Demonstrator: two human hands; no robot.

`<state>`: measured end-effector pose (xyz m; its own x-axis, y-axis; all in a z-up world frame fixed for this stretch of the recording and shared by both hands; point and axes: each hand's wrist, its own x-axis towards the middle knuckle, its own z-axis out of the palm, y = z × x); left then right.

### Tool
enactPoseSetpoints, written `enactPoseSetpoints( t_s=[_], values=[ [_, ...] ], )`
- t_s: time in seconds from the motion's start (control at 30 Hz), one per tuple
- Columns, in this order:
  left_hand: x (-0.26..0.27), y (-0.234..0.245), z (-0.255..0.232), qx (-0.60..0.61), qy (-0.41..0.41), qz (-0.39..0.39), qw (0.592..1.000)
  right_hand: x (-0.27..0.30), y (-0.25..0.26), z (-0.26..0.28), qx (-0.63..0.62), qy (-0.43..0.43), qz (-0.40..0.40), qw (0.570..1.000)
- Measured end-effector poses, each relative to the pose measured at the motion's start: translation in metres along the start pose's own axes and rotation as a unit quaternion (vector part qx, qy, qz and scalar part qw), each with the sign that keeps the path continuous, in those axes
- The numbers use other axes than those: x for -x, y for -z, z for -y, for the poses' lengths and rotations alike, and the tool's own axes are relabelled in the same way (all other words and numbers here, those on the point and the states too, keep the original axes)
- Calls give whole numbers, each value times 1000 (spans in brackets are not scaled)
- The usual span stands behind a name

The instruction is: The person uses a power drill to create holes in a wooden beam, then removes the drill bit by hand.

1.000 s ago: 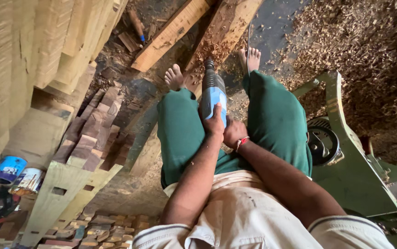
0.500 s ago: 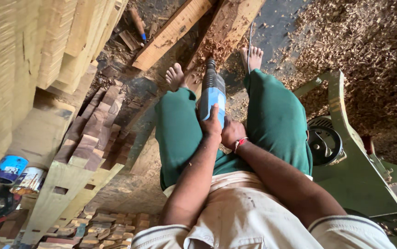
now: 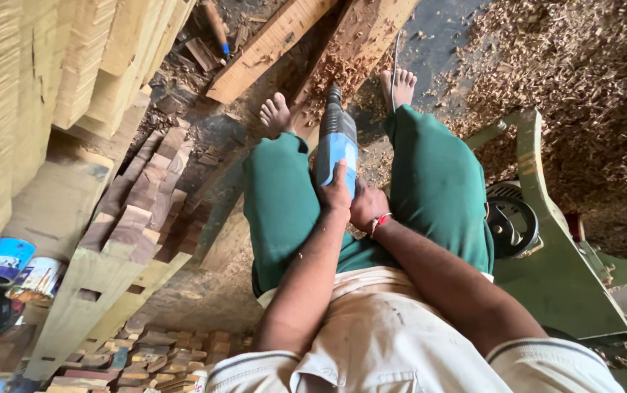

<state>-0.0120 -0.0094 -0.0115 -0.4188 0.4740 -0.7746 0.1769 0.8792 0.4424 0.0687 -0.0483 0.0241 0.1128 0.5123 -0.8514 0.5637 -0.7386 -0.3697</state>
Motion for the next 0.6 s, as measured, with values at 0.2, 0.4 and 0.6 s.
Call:
enactPoseSetpoints(
  t_s=[0.2,0.4,0.6],
  values=[
    [-2,0,-3,-17,-33,-12,999,-2,-5,1,11,-69,53,996],
    [0,4,-14,-44,-54,2,998,0,-8,3,-15,-10,-6,1000],
    [-5,4,-7,-74,-75,8,994,-1,-2,10,-14,-76,46,996]
  ],
)
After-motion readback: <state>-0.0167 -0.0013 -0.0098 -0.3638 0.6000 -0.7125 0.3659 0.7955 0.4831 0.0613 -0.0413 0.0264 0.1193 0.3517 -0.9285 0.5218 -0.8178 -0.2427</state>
